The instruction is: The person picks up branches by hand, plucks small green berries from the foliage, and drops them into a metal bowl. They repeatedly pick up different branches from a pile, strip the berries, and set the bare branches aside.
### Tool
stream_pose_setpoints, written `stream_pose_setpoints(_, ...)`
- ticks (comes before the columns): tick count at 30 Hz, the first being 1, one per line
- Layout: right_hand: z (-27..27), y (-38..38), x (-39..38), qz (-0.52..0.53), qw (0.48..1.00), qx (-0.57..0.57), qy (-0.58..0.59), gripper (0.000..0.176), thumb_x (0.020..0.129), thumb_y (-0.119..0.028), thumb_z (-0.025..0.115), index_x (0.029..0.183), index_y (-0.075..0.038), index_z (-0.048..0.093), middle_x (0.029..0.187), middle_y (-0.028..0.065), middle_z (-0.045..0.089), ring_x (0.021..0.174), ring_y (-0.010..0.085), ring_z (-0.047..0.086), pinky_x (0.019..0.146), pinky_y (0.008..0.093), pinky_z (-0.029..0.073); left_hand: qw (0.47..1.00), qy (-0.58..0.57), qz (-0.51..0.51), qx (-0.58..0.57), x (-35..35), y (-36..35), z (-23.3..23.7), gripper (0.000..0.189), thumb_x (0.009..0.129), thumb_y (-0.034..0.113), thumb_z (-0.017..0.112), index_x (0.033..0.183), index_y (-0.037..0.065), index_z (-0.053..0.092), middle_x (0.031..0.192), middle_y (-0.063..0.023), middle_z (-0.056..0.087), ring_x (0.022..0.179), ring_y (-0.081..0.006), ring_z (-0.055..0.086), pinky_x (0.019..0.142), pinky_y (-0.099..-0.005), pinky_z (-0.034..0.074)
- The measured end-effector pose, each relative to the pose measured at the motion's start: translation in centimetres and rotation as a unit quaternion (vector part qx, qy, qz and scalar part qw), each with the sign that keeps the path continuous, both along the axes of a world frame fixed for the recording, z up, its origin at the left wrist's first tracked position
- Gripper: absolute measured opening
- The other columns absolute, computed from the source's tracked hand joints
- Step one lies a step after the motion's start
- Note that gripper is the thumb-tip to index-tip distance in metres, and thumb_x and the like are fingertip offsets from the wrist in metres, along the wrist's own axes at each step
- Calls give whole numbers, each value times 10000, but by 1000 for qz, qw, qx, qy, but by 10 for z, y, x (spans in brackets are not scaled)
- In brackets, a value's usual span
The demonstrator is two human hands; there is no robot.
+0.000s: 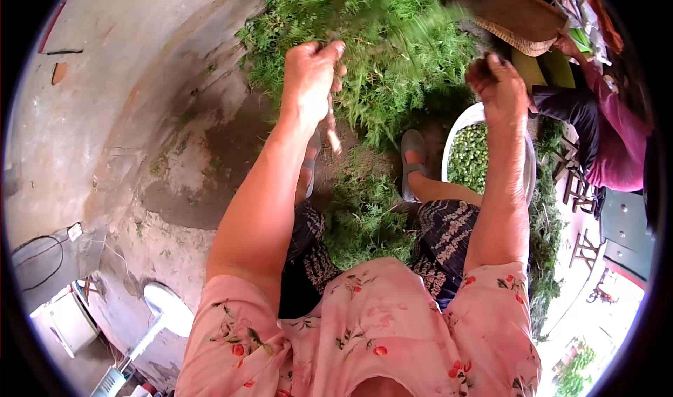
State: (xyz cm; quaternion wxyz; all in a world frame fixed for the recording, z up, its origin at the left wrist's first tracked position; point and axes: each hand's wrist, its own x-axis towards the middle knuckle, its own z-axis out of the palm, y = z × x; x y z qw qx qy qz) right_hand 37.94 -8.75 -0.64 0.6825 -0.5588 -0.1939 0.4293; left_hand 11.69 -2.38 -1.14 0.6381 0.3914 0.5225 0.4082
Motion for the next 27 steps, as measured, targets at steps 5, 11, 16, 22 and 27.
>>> stream_pose_setpoints(5,17,-21,-95,342,931,-117,-51,241,867,-183,545,959,39,561,760,127,604,625,182,598,584,292,527,990,-74,116,31,-10,11,0,163,846,91,556,797,-64,547,620,-77,524,425,-109,454,316,-221,338)
stream_pose_setpoints(11,1,-28,-131,390,913,-119,12,194,878,-158,523,923,20,587,725,88,614,594,138,585,532,243,496,985,-54,157,37,-7,9,7,137,864,126,553,859,-8,583,625,-12,465,444,-82,374,373,-210,311)
stream_pose_setpoints(16,1,-16,-112,235,966,-86,73,178,870,-149,533,925,15,577,733,78,607,599,142,580,540,256,484,991,-83,106,22,-10,10,1,129,845,118,569,814,-7,564,633,-17,491,443,-80,422,364,-219,330)
stream_pose_setpoints(22,19,0,-84,24,998,54,33,158,870,-141,539,935,-1,572,757,55,596,625,147,569,571,258,464,995,-98,15,22,-5,5,-8,132,816,134,596,869,15,578,705,-24,541,512,-95,493,414,-237,410)
stream_pose_setpoints(27,46,2,-81,72,986,136,65,187,888,-149,518,970,15,554,758,87,607,592,153,570,520,255,461,999,-18,-17,38,7,-4,-9,134,829,131,586,869,3,586,694,-3,537,497,-73,470,413,-215,382)
